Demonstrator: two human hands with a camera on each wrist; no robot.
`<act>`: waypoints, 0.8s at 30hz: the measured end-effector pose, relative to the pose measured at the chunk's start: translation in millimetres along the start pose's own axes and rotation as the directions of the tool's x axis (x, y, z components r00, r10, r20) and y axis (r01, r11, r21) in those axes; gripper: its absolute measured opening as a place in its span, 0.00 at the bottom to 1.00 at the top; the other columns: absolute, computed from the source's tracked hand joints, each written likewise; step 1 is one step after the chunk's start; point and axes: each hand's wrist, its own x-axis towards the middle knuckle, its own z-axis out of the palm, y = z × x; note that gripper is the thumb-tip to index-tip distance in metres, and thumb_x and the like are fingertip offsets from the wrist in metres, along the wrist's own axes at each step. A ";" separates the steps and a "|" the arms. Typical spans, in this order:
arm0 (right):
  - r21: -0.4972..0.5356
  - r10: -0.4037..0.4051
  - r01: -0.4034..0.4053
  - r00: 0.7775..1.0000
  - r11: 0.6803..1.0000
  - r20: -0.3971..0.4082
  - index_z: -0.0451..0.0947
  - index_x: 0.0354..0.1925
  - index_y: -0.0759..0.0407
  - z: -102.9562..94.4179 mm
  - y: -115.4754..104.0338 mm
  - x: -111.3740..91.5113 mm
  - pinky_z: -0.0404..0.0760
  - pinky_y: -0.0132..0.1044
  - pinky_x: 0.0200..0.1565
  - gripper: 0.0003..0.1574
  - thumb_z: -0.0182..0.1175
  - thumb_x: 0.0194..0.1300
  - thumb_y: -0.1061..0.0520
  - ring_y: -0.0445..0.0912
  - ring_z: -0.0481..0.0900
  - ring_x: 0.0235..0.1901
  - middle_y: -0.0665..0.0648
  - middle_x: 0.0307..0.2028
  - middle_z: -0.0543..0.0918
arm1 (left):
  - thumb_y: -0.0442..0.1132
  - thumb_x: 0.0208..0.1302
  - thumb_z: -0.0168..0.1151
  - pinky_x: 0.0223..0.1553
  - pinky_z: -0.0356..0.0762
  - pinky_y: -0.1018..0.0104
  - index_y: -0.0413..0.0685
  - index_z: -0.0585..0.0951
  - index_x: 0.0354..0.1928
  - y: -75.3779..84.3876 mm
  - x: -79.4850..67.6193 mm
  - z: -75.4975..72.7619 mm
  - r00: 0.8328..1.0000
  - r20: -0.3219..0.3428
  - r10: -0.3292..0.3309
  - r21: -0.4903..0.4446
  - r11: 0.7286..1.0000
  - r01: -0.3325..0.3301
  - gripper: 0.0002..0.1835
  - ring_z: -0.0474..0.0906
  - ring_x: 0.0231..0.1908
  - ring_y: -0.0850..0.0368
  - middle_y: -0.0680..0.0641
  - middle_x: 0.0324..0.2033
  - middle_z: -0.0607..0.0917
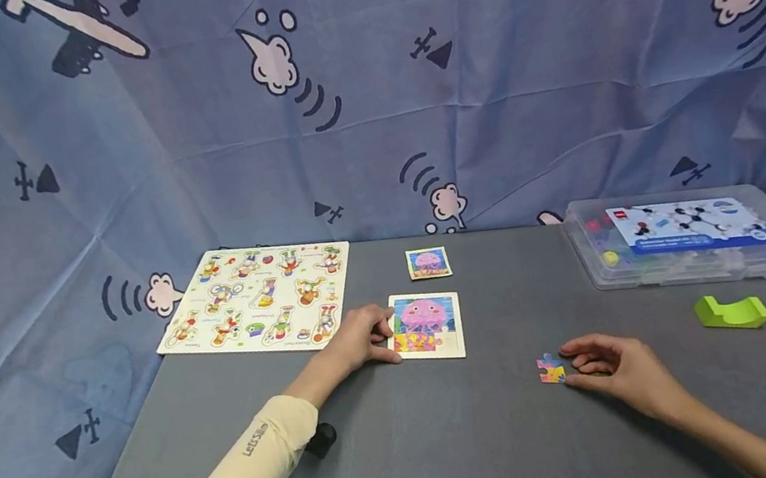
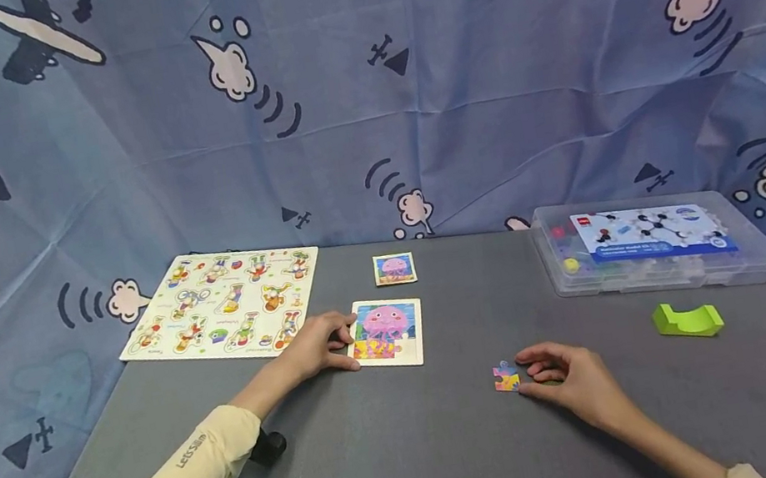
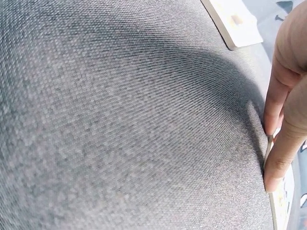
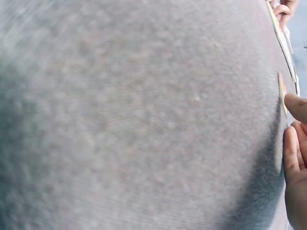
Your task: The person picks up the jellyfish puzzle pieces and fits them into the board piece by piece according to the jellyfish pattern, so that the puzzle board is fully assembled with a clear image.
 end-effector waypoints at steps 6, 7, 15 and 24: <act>-0.102 0.031 -0.033 0.999 0.994 -0.023 0.82 0.42 0.65 5.3 -6.3 1.5 0.80 0.25 0.32 0.23 0.76 0.46 0.62 0.35 0.81 0.30 0.59 0.38 0.85 | 0.35 0.42 0.79 0.41 0.80 0.71 0.38 0.77 0.25 1.7 -1.4 -0.7 1.000 -0.013 -0.011 -0.017 1.000 0.010 0.17 0.76 0.53 0.44 0.35 0.52 0.79; -0.113 0.023 -0.026 0.999 0.993 -0.026 0.82 0.42 0.64 6.0 -6.8 1.8 0.80 0.25 0.32 0.22 0.76 0.46 0.62 0.35 0.80 0.30 0.58 0.37 0.85 | 0.35 0.42 0.79 0.41 0.80 0.71 0.38 0.77 0.25 2.0 -1.5 -0.8 1.000 -0.013 -0.009 -0.017 1.000 0.009 0.17 0.76 0.53 0.43 0.35 0.52 0.79; -0.131 -0.023 0.019 0.999 0.991 -0.033 0.83 0.40 0.62 7.6 -6.7 1.8 0.80 0.26 0.31 0.19 0.74 0.46 0.66 0.34 0.80 0.28 0.57 0.35 0.86 | 0.36 0.42 0.79 0.40 0.80 0.70 0.37 0.76 0.25 3.7 -0.4 -0.4 1.000 -0.013 0.004 -0.014 1.000 -0.004 0.18 0.75 0.55 0.43 0.37 0.48 0.81; 0.006 -0.003 0.003 1.000 1.000 0.019 0.80 0.42 0.68 -1.1 -8.0 3.8 0.82 0.27 0.33 0.20 0.72 0.48 0.70 0.36 0.83 0.32 0.64 0.38 0.84 | 0.36 0.43 0.78 0.43 0.80 0.70 0.38 0.76 0.25 1.3 -0.4 0.8 1.000 -0.002 -0.018 -0.018 1.000 0.018 0.17 0.75 0.56 0.43 0.36 0.51 0.80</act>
